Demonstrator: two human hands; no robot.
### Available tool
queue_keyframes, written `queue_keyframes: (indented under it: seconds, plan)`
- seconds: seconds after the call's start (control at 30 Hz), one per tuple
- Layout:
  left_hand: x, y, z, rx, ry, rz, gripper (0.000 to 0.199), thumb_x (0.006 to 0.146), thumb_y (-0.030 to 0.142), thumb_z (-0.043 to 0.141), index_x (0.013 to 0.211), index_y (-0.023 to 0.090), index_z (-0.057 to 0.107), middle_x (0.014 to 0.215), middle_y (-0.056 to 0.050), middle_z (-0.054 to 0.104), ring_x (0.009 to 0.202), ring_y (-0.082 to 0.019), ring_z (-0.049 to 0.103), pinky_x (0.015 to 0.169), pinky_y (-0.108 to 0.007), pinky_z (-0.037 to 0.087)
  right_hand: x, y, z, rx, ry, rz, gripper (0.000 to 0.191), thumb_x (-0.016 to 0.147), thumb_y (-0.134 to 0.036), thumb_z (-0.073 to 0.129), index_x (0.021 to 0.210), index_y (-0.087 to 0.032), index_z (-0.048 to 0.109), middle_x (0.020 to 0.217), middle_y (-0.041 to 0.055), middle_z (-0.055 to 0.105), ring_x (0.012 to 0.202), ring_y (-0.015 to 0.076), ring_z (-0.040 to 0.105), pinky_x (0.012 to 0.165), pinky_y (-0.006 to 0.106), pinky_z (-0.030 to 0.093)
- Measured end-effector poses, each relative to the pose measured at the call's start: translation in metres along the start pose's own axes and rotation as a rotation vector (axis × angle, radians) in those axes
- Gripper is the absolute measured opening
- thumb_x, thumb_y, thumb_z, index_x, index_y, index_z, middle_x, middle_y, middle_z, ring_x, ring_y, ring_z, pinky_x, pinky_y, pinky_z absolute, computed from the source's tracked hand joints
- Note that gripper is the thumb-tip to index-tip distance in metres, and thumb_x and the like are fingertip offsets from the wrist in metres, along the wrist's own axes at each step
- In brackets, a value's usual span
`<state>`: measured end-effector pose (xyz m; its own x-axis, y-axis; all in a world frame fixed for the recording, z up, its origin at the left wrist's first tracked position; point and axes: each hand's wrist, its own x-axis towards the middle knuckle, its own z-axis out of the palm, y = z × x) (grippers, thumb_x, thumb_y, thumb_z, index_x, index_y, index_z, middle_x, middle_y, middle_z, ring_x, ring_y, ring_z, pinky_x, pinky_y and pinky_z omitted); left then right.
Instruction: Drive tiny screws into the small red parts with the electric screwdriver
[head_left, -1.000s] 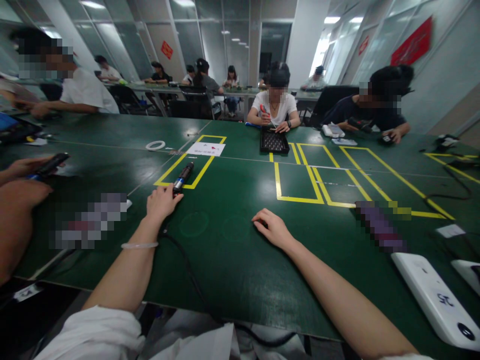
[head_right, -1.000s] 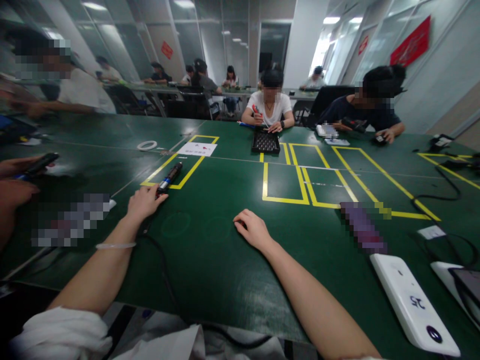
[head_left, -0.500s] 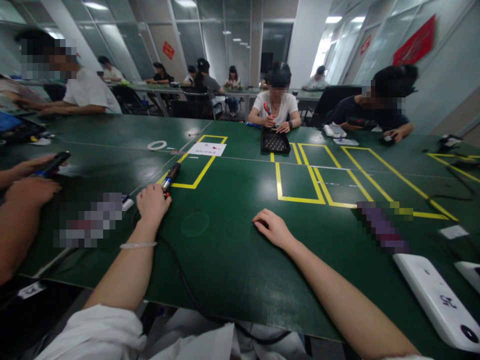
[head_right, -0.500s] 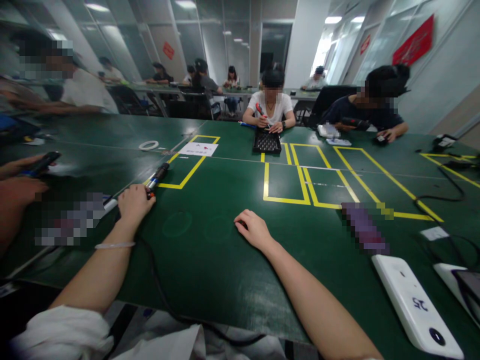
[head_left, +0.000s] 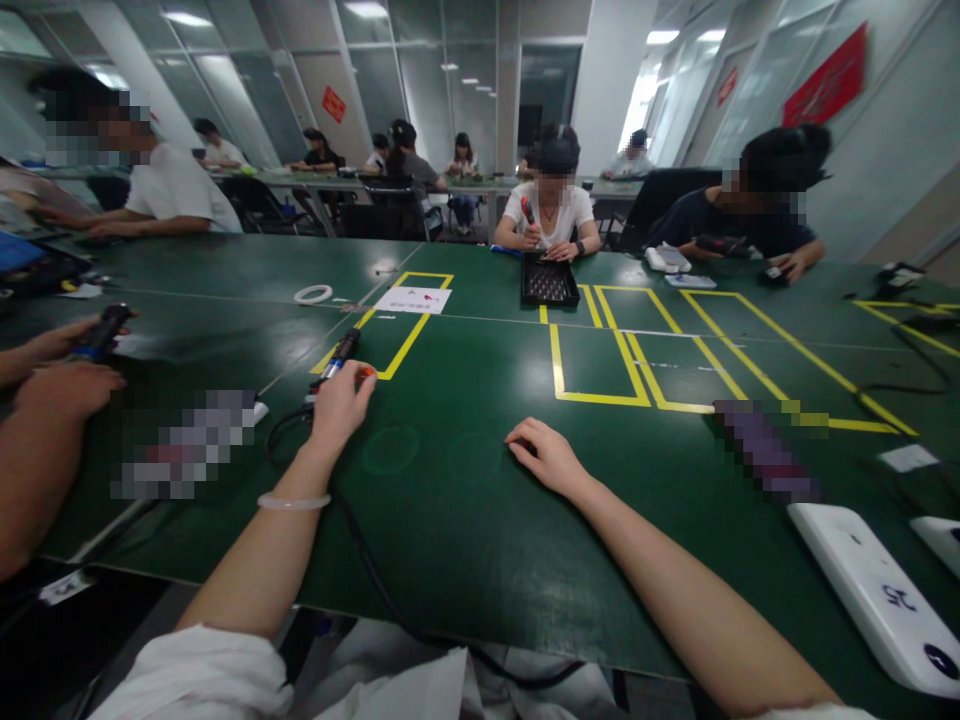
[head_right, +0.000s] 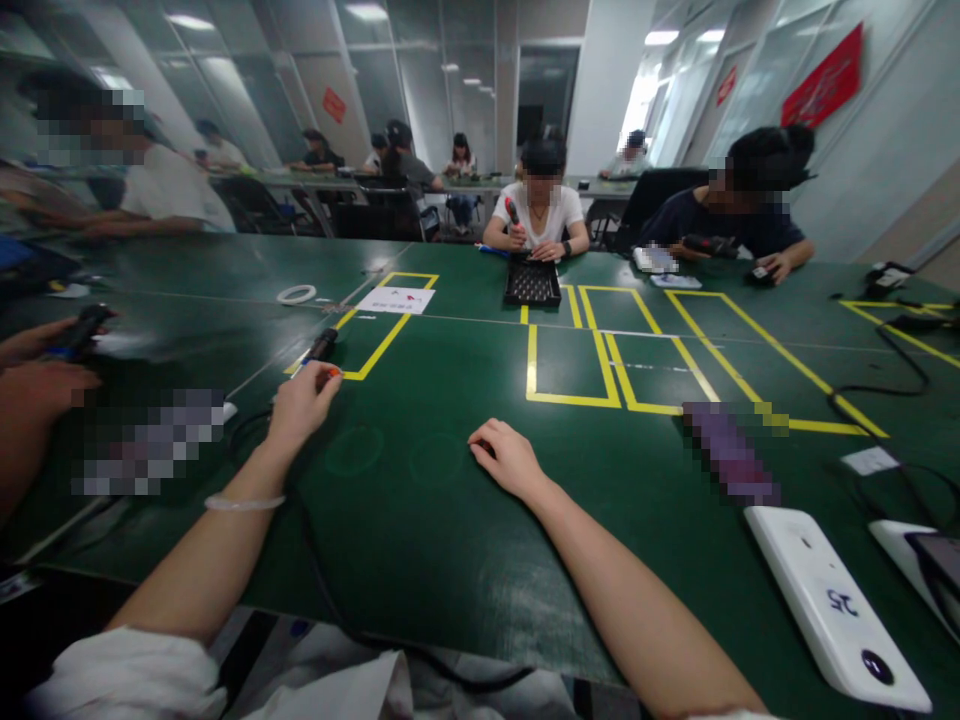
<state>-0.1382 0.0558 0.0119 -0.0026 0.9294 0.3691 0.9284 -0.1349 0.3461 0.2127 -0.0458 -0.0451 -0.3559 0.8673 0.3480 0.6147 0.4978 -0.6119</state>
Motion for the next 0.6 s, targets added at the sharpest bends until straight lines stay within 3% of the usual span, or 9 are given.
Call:
queue_keyframes:
  seconds: [0.2,0.3,0.4,0.6]
  plan:
    - [-0.026,0.097,0.013,-0.385,-0.434,0.447,0.034,0.092,0.039,0.046,0.113,0.019,0.065,0.108,-0.007,0.066,0.095,-0.020,0.061,0.086,-0.031,0.047,0.000,0.001,0.002,0.055,0.020,0.043,0.016,0.091,-0.021,0.052,0.105,-0.022,0.060,0.092,0.0028,0.063,0.081,0.0150,0.059,0.073,0.028,0.046]
    - [-0.042,0.131,0.021,-0.503,-0.589,0.515,0.039,0.093,0.035,0.047,0.128,0.019,0.057,0.105,-0.007,0.067,0.093,-0.018,0.062,0.083,-0.030,0.047,0.000,0.001,0.004,0.156,0.051,0.087,0.035,0.089,-0.022,0.054,0.124,-0.022,0.048,0.092,0.0011,0.064,0.074,0.0131,0.059,0.070,0.027,0.047]
    - [-0.053,0.144,0.030,-0.614,-0.731,0.503,0.048,0.093,0.032,0.047,0.140,0.019,0.045,0.097,-0.005,0.066,0.087,-0.016,0.062,0.079,-0.028,0.047,0.000,0.001,0.005,0.193,0.055,0.078,0.043,0.088,-0.024,0.057,0.129,-0.023,0.043,0.094,0.0009,0.064,0.072,0.0126,0.059,0.069,0.026,0.047]
    - [-0.063,0.138,0.047,-0.752,-0.792,0.441,0.052,0.092,0.029,0.050,0.142,0.018,0.039,0.101,-0.006,0.064,0.090,-0.015,0.061,0.082,-0.029,0.048,0.000,-0.001,0.004,0.151,0.033,0.012,0.014,0.090,-0.026,0.055,0.103,-0.021,0.059,0.090,0.0020,0.064,0.074,0.0140,0.058,0.069,0.026,0.046]
